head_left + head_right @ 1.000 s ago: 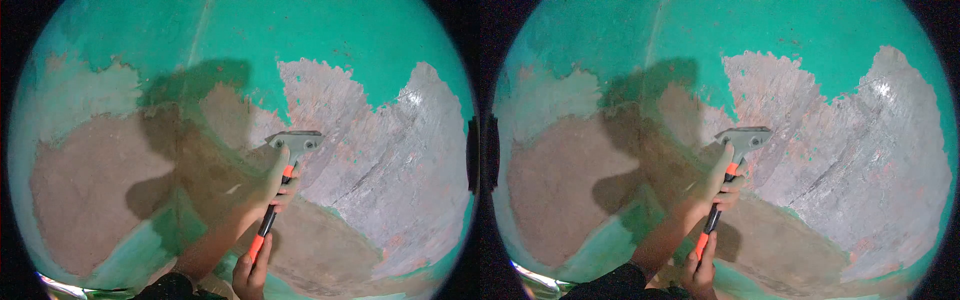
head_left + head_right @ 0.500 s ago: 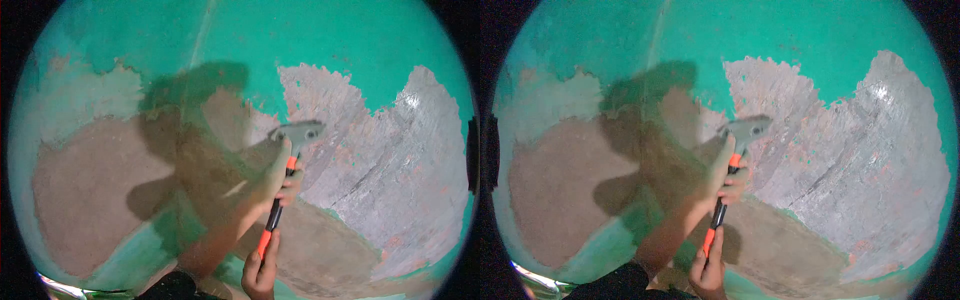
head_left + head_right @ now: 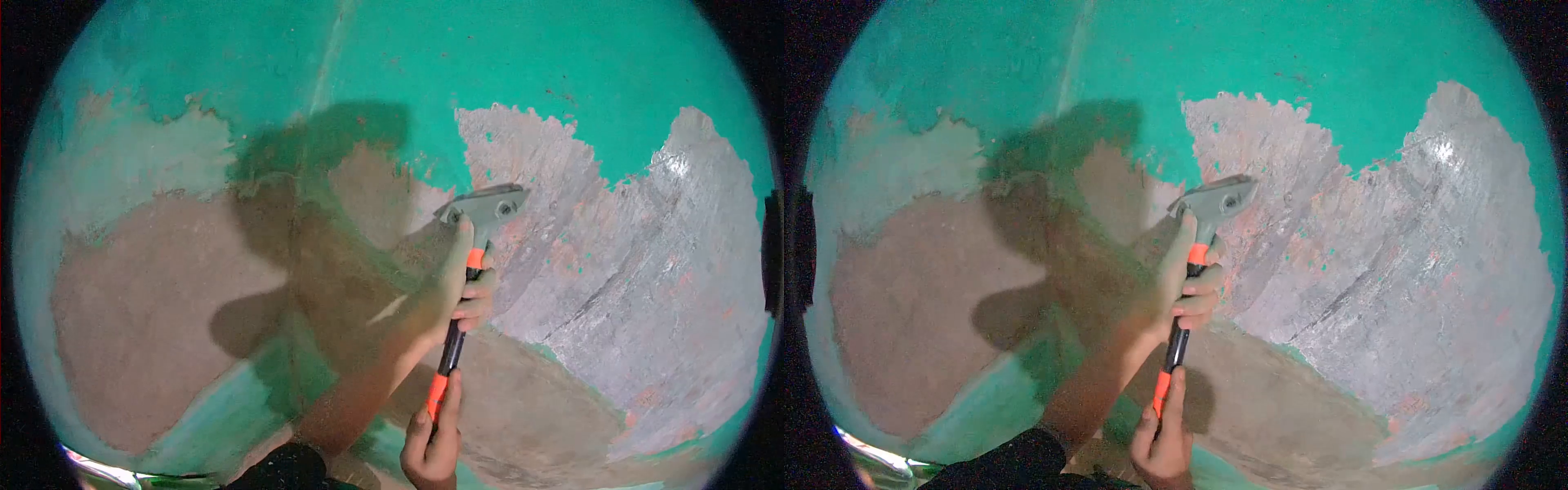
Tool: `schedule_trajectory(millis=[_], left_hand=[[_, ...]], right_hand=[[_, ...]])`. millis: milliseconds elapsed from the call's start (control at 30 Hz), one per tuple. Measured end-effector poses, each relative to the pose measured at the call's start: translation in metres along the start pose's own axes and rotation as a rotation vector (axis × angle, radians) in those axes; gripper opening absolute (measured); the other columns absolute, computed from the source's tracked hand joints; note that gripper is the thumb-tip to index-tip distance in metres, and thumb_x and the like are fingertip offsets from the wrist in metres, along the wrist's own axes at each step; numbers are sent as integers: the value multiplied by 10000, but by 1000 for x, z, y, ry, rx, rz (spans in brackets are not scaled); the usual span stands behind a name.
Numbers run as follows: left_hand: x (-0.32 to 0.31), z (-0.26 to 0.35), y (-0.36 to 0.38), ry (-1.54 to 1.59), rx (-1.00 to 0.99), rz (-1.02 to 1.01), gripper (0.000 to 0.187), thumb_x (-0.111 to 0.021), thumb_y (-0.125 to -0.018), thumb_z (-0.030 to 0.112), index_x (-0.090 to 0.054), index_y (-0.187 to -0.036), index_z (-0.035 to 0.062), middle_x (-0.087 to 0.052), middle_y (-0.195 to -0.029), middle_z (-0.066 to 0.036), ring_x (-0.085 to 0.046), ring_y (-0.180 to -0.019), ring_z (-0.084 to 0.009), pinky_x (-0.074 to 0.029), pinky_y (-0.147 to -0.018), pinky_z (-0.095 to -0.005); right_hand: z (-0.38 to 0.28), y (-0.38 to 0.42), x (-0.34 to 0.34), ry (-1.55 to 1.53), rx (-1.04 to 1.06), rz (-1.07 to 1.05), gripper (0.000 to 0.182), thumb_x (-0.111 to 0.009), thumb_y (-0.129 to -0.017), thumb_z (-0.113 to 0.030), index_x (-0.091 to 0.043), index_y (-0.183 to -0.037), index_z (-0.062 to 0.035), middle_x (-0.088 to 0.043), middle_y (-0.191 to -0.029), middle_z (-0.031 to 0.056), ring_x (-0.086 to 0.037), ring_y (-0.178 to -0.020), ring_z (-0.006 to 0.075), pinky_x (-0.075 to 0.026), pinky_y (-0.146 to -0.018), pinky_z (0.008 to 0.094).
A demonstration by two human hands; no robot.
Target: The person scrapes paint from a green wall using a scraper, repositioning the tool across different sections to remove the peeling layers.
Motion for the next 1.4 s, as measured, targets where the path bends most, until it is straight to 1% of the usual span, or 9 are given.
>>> schedule_trajectory(millis=[67,300,533,567,700,833,1100,1300,1400], left_hand=[[0,-10,3,30,2,41,524,-302,-891,690,-410,-803,185,-250,-491,90,-184,-318,-41,-177,-298,-228],[-2,3,0,30,-5,15,518,-314,-890,688,-412,-815,185,-254,-501,91,-192,-316,-37,-175,-297,-218],[-1,-3,6,36,24,30,521,-318,-895,680,-412,-820,174,-254,-509,92,-194,-317,-36,-179,-301,-210],[-1,-3,7,25,38,59,522,-318,-895,680,-411,-820,172,-254,-509,93,-195,-317,-35,-181,-301,-209],[-4,15,5,-20,-30,17,527,-327,-891,683,-420,-820,169,-254,-510,93,-202,-317,-37,-197,-300,-217],[4,4,5,-13,-2,39,519,-318,-901,670,-420,-830,166,-261,-510,95,-200,-315,-36,-200,-300,-216],[0,10,7,-22,8,15,508,-304,-913,656,-417,-834,167,-261,-509,93,-188,-321,-37,-187,-295,-217],[-3,17,8,-24,2,-14,515,-300,-913,659,-427,-829,167,-283,-526,80,-233,-363,-53,-209,-361,-232],[-4,17,7,-3,-10,-8,505,-314,-907,662,-429,-823,178,-269,-517,91,-206,-344,-43,-190,-331,-225]], right_hand=[[2,5,0,48,25,-4,507,-378,-987,-146,-229,-1434,39,-465,-1313,213,-573,-902,274,-466,-773,323],[19,16,-14,-181,-105,-42,537,-373,-984,-141,-181,-1462,11,-547,-1132,151,-471,-654,144,-427,-609,267],[13,15,-17,-250,-179,-94,549,-350,-993,-200,-165,-1457,28,-501,-1229,181,-533,-703,198,-457,-667,304],[-8,-1,-3,45,47,9,561,-357,-992,-207,-151,-1460,24,-513,-1201,189,-539,-705,201,-457,-661,314],[9,11,-24,-194,-215,-127,571,-367,-990,-188,-131,-1469,16,-536,-1083,153,-478,-660,163,-434,-616,286],[10,14,-22,-212,-128,-24,575,-375,-986,-164,-119,-1479,-15,-537,-924,98,-466,-649,159,-428,-614,266],[12,18,-25,-202,-145,-68,556,-359,-983,-166,-146,-1469,2,-528,-1211,192,-526,-700,201,-448,-643,308],[3,0,-18,-213,-197,-143,545,-363,-986,-164,-170,-1456,33,-504,-1248,210,-535,-722,196,-454,-656,286],[-11,-3,-9,-48,51,32,552,-379,-985,-166,-170,-1452,43,-537,-1160,184,-528,-693,179,-447,-625,279]])
Point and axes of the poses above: each hand's wrist, its own y-axis away from the middle knuckle, its own x-axis out of the back of the hand, z = x × y, the point moved 8 cm from there along -y, towards the middle knuckle
